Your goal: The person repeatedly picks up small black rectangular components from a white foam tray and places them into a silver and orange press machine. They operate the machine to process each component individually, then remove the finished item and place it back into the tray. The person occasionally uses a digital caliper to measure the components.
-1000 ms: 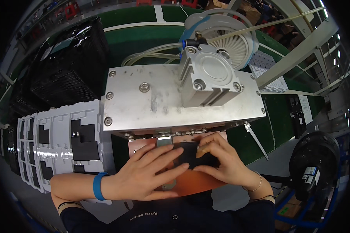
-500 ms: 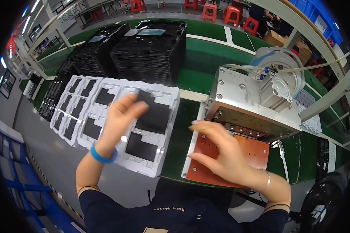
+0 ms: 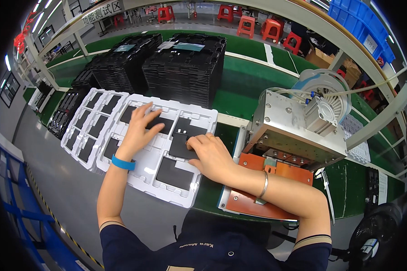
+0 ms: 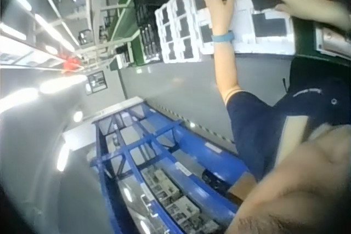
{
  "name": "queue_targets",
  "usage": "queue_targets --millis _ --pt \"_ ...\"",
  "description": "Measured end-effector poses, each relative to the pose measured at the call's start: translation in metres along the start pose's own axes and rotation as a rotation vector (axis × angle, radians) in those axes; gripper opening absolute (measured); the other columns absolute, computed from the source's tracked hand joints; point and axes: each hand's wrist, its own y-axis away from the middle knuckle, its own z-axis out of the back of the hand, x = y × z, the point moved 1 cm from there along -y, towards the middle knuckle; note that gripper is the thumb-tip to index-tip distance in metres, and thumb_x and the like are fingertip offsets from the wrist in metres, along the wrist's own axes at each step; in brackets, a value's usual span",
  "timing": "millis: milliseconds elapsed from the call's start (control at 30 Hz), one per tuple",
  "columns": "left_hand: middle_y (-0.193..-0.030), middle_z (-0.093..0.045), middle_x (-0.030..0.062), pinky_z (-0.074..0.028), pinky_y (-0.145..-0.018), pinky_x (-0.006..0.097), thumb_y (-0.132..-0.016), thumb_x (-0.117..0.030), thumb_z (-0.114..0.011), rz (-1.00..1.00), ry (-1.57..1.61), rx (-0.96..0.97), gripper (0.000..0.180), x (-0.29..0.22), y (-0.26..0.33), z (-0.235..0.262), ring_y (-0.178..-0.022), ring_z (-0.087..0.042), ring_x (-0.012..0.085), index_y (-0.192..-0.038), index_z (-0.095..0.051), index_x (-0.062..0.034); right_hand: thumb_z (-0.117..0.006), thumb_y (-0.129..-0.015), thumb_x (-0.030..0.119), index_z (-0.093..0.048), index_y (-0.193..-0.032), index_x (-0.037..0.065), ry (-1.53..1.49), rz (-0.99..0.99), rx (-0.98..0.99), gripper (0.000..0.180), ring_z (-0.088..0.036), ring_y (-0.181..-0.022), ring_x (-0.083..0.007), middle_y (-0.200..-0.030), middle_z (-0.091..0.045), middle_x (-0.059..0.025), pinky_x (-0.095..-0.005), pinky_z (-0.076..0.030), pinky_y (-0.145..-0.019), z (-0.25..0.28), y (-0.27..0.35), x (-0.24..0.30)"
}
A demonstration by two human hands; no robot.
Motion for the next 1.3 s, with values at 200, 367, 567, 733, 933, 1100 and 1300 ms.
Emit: queue_targets --millis 200,367,567,733,933,1100,1300 --pt "-0.148 -0.046 0.0191 -0.027 -0.116 0.047 -0.095 -0.026 -0.062 0.014 0.024 0.274 0.038 0.001 0.003 -0.006 -0.143 -0.032 0.0398 -0.13 -0.064 -0.0116 -0.078 -0.073 0.008 -0.058 -0.105 0.005 -0.198 0.033 -0.117 0.038 -0.054 -0.103 -0.0314 -0.107 -0.063 -0.0102 -0.042 -0.044 -0.091 0.066 0.048 0.012" --pt "-0.149 -0.045 0.0189 -0.024 -0.117 0.045 -0.093 -0.016 -0.06 -0.07 0.036 0.039 0.038 -0.021 0.002 0.019 -0.142 -0.035 0.0369 -0.129 -0.063 -0.0059 -0.08 -0.069 0.009 -0.063 -0.109 0.006 0.002 -0.143 -0.131 0.044 -0.057 -0.102 -0.032 -0.115 -0.063 -0.009 -0.0399 -0.047 -0.091 0.141 0.152 0.015" --pt "-0.13 -0.061 0.0153 -0.031 -0.11 0.054 -0.083 -0.029 -0.07 -0.583 0.08 0.067 0.035 -0.139 -0.009 0.026 -0.124 -0.055 0.035 -0.112 -0.071 -0.0089 -0.081 -0.07 0.01 -0.066 -0.109 0.003 0.006 -0.363 -0.043 0.042 -0.058 -0.101 -0.0311 -0.115 -0.065 -0.0111 -0.0389 -0.047 -0.089 0.154 0.221 -0.003" --pt "-0.135 -0.055 0.0118 -0.034 -0.107 0.049 -0.081 -0.041 -0.074 -0.913 0.241 0.407 0.056 -0.222 0.006 -0.015 -0.125 -0.053 0.0276 -0.125 -0.061 -0.0101 -0.076 -0.079 0.01 -0.066 -0.108 0.003 -0.094 -0.321 -0.138 0.032 -0.059 -0.098 -0.0294 -0.109 -0.065 -0.0096 -0.0389 -0.047 -0.088 0.142 0.204 -0.018" --pt "-0.138 -0.052 0.0172 -0.035 -0.107 0.052 -0.087 -0.052 -0.065 -0.954 0.316 0.555 0.065 -0.239 0.017 -0.059 -0.131 -0.048 0.0312 -0.13 -0.056 -0.005 -0.071 -0.079 0.007 -0.067 -0.104 0.004 0.173 -0.228 -0.22 0.025 -0.058 -0.097 -0.0259 -0.103 -0.062 -0.0061 -0.0376 -0.047 -0.086 0.112 0.191 -0.032" --pt "-0.136 -0.054 0.0163 -0.038 -0.104 0.051 -0.088 -0.057 -0.062 -0.981 0.29 0.551 0.064 -0.239 0.02 -0.063 -0.128 -0.05 0.0306 -0.127 -0.059 -0.0066 -0.068 -0.078 0.005 -0.065 -0.108 0.003 0.291 -0.194 -0.233 0.029 -0.057 -0.1 -0.026 -0.106 -0.061 -0.007 -0.04 -0.046 -0.089 0.107 0.187 -0.028" --pt "-0.134 -0.054 0.0183 -0.035 -0.108 0.051 -0.085 -0.052 -0.065 -0.955 0.319 0.582 0.067 -0.238 0.021 -0.06 -0.13 -0.048 0.0297 -0.129 -0.056 -0.0021 -0.067 -0.076 0.006 -0.066 -0.111 0.006 0.298 -0.275 -0.259 0.035 -0.053 -0.108 -0.0261 -0.118 -0.058 -0.0067 -0.0396 -0.044 -0.089 0.104 0.185 -0.029"
